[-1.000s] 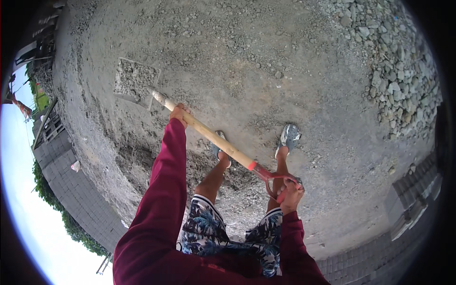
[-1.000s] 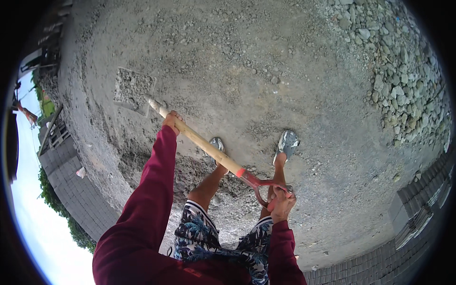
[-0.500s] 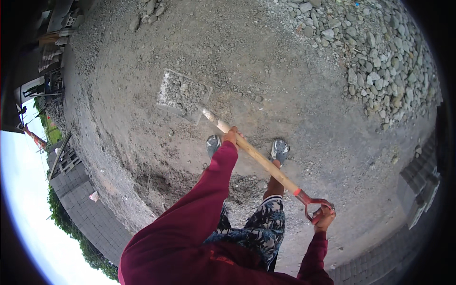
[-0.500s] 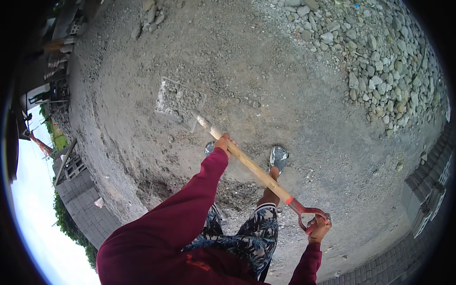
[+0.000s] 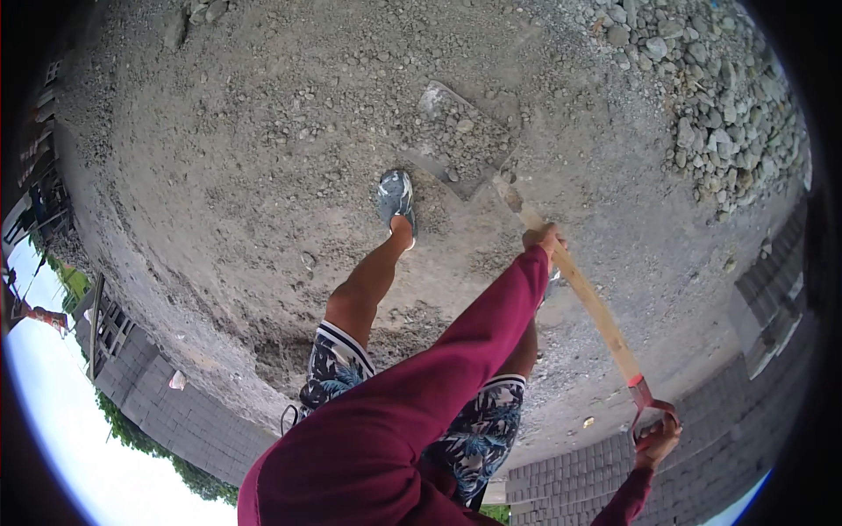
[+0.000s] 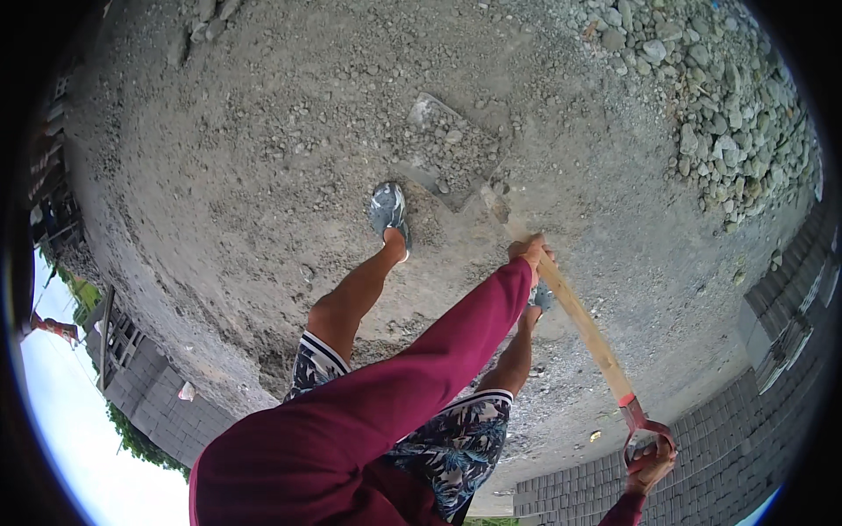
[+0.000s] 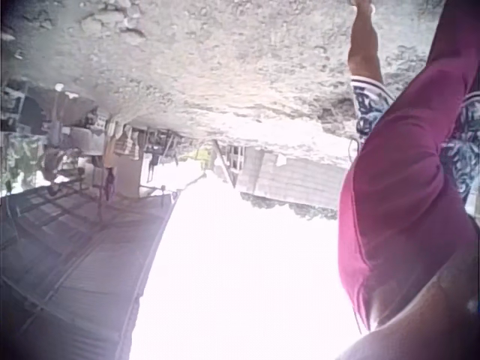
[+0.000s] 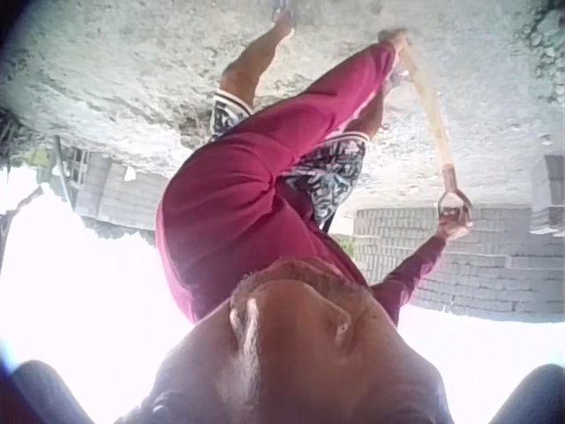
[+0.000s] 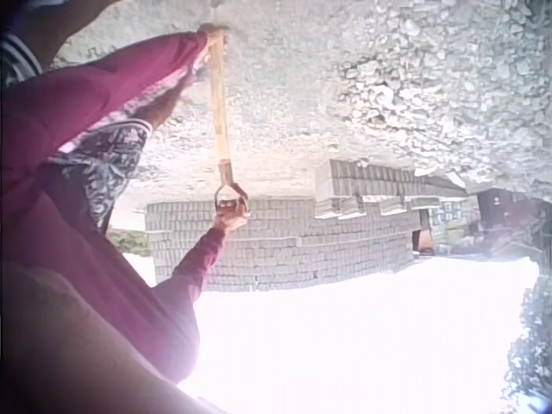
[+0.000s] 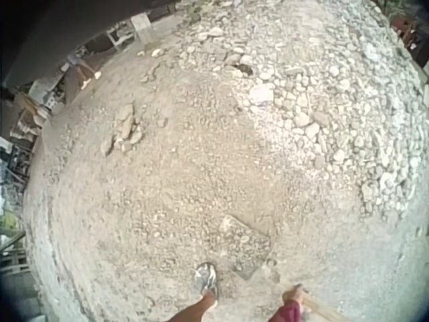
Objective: The person shovels gravel and dirt from a large pile into a smaller one using a shovel.
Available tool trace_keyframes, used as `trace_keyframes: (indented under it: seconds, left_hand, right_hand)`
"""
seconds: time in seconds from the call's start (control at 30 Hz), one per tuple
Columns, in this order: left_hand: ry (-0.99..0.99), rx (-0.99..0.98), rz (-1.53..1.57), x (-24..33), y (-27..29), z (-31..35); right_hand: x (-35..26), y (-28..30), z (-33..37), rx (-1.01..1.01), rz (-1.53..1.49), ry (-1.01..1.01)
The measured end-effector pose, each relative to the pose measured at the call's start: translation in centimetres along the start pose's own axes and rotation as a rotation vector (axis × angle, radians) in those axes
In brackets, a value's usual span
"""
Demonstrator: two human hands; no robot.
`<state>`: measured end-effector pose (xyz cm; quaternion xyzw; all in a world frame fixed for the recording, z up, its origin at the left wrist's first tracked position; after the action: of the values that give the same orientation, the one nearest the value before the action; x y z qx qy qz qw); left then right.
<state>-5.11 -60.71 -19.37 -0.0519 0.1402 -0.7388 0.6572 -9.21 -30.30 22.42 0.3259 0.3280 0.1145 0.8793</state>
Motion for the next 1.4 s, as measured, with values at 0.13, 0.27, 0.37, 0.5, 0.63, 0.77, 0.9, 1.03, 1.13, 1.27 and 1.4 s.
trace_keyframes:
  seconds: [0.13,0.27,0.37,0.5,0.63,0.77,0.9,1.03,1.13,1.27,1.4]
  left_hand:
    - [-0.163,0.103,-0.007,20.9,7.9,-0.9]
    - [-0.351,0.164,-0.074,37.2,17.4,0.4]
    - [-0.441,0.243,-0.099,47.4,22.7,5.4]
    - [-0.62,0.39,-0.078,54.5,25.0,14.9]
    - [-0.75,0.426,0.014,57.5,26.0,24.0]
    - [-0.808,0.46,0.01,56.5,23.5,29.8]
    - [-0.705,0.468,0.058,50.3,18.6,30.8]
    - [-0.54,0.303,0.131,41.6,15.6,28.1]
    - [-0.373,0.134,0.101,33.7,13.6,24.8]
    - [-0.113,0.042,0.058,25.4,10.6,24.5]
    - [0.021,0.001,0.053,27.5,10.8,28.2]
  right_hand:
    - [-3.2,-20.6,5.4,-0.157,-0.007,0.012]
    - [-0.4,-33.9,9.7,-0.375,-0.119,-0.022]
    - [0.3,-41.8,12.8,-0.523,-0.178,-0.065]
    - [0.1,-46.7,14.3,-0.653,-0.298,-0.124]
    - [-2.3,-48.7,15.8,-0.83,-0.317,-0.15]
    - [-5.0,-46.5,15.2,-0.918,-0.334,-0.153]
    - [-6.8,-39.7,13.9,-0.828,-0.331,-0.104]
    - [-7.6,-28.3,14.9,-0.653,-0.238,-0.029]
    - [-8.4,-18.0,19.1,-0.43,-0.141,0.062]
    - [-12.7,-8.9,30.5,-0.152,0.249,0.004]
    - [-19.9,-14.1,43.4,-0.153,0.209,0.014]
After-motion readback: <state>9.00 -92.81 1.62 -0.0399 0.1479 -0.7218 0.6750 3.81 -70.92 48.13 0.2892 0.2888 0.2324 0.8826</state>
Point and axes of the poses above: each hand's wrist, its own z-axis away from the middle knuckle, its own y-axis out of the back of the hand, x = y × z, the point moved 3 cm from there along -z, towards the middle knuckle, and after that the axes turned 9 degrees about -x, right-handed, at the moved point
